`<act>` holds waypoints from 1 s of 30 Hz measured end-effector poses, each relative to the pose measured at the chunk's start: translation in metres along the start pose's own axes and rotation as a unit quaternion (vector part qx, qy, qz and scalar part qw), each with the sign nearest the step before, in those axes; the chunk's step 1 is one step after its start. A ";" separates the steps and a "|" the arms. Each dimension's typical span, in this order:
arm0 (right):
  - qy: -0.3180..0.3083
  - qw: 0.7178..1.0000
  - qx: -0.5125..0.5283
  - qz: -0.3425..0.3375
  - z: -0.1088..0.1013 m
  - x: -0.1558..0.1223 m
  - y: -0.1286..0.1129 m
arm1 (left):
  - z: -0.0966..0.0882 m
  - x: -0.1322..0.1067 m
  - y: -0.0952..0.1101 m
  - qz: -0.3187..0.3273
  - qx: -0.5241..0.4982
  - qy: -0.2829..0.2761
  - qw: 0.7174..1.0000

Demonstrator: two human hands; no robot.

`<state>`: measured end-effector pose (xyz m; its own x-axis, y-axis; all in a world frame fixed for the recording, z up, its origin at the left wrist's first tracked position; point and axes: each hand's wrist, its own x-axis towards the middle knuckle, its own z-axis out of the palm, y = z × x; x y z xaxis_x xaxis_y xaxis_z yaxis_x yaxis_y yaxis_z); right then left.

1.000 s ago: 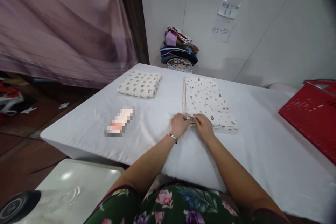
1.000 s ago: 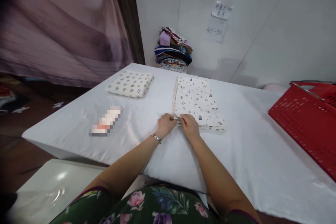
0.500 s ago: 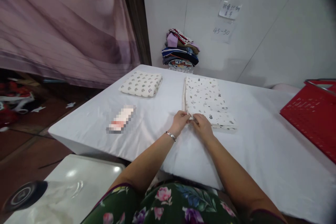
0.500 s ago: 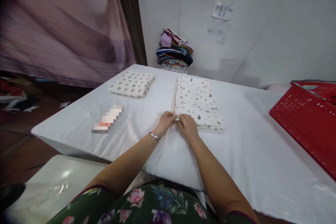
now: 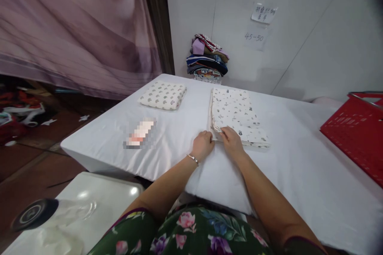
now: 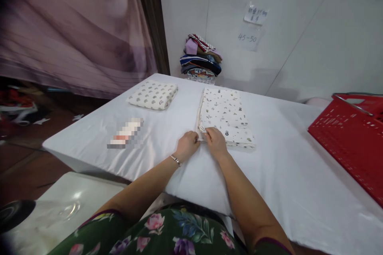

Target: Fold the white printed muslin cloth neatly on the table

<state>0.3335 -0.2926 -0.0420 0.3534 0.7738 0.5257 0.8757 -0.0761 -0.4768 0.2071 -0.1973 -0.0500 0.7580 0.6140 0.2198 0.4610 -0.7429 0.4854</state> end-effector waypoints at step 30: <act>-0.131 0.984 -0.114 -0.038 0.007 -0.015 -0.008 | -0.003 0.020 -0.009 0.085 -0.050 0.034 0.995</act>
<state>0.3194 -0.2988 -0.0511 0.2130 0.9158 0.3406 0.9581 -0.1275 -0.2565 0.2171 -0.1777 -0.0475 0.7864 0.5014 0.3608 0.2782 -0.8090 0.5179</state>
